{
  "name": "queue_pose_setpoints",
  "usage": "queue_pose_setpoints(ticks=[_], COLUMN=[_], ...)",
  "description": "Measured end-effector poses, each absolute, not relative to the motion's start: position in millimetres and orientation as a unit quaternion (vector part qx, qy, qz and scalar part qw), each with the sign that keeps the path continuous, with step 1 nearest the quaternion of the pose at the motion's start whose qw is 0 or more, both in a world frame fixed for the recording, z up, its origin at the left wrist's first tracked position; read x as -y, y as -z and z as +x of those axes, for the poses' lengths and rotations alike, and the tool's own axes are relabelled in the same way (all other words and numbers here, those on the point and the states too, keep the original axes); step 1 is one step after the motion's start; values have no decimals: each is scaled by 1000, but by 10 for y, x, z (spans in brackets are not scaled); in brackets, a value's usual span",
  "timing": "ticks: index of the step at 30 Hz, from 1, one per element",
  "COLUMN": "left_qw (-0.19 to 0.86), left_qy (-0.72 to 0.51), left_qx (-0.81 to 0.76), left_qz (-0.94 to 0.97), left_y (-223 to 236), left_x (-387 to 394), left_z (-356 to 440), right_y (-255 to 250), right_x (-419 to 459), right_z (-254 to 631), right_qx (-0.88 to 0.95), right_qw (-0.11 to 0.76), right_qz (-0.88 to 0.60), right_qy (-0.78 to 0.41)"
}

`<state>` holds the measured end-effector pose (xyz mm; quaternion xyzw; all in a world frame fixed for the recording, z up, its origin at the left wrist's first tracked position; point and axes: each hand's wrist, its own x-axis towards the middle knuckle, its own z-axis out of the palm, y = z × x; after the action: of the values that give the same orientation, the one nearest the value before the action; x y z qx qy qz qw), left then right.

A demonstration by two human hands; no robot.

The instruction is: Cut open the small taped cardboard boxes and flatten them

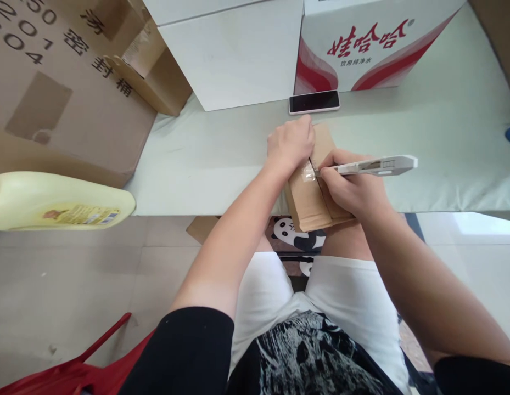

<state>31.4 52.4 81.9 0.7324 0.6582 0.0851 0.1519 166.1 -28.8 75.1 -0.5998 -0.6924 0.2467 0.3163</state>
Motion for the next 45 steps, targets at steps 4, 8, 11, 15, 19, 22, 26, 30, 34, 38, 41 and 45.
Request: queue_pose_setpoints(ticks=[4,8,11,15,19,22,26,30,34,38,41,45], left_qw=[158,165,158,124,98,85,84,91,90,86,93,96], left_qy=[-77,-64,-65,-78,-65,-53,-63,-70,-76,-78,-79,-75], left_qx=[-662,-664,-671,-675,-668,-670,-673,-674,-672,-675,-673,-673], left_qz=[729,726,722,723,735,735,732,729,731,729,729,730], left_y=[-825,-827,-812,-797,-813,-809,-778,-772,-790,-803,-803,-794], left_x=[-526,-539,-544,-523,-511,-530,-538,-522,-497,-481,-492,-526], left_z=[318,337,345,347,343,335,322,306,290,285,305,356], right_y=[-777,-753,-711,-669,-616,-578,-585,-619,-636,-675,-690,-674], right_x=[290,301,319,360,362,321,329,393,377,362,388,324], right_z=[1656,1659,1683,1720,1717,1691,1715,1839,1952,1947,1909,1886], right_qx=[694,695,705,689,628,581,592,644,748,788,773,700], right_qw=[299,285,294,357,459,498,495,450,361,329,337,375], right_qz=[-605,-618,-604,-581,-561,-552,-544,-557,-495,-463,-471,-521], right_qy=[-250,-231,-225,-245,-284,-332,-331,-270,-255,-237,-259,-313])
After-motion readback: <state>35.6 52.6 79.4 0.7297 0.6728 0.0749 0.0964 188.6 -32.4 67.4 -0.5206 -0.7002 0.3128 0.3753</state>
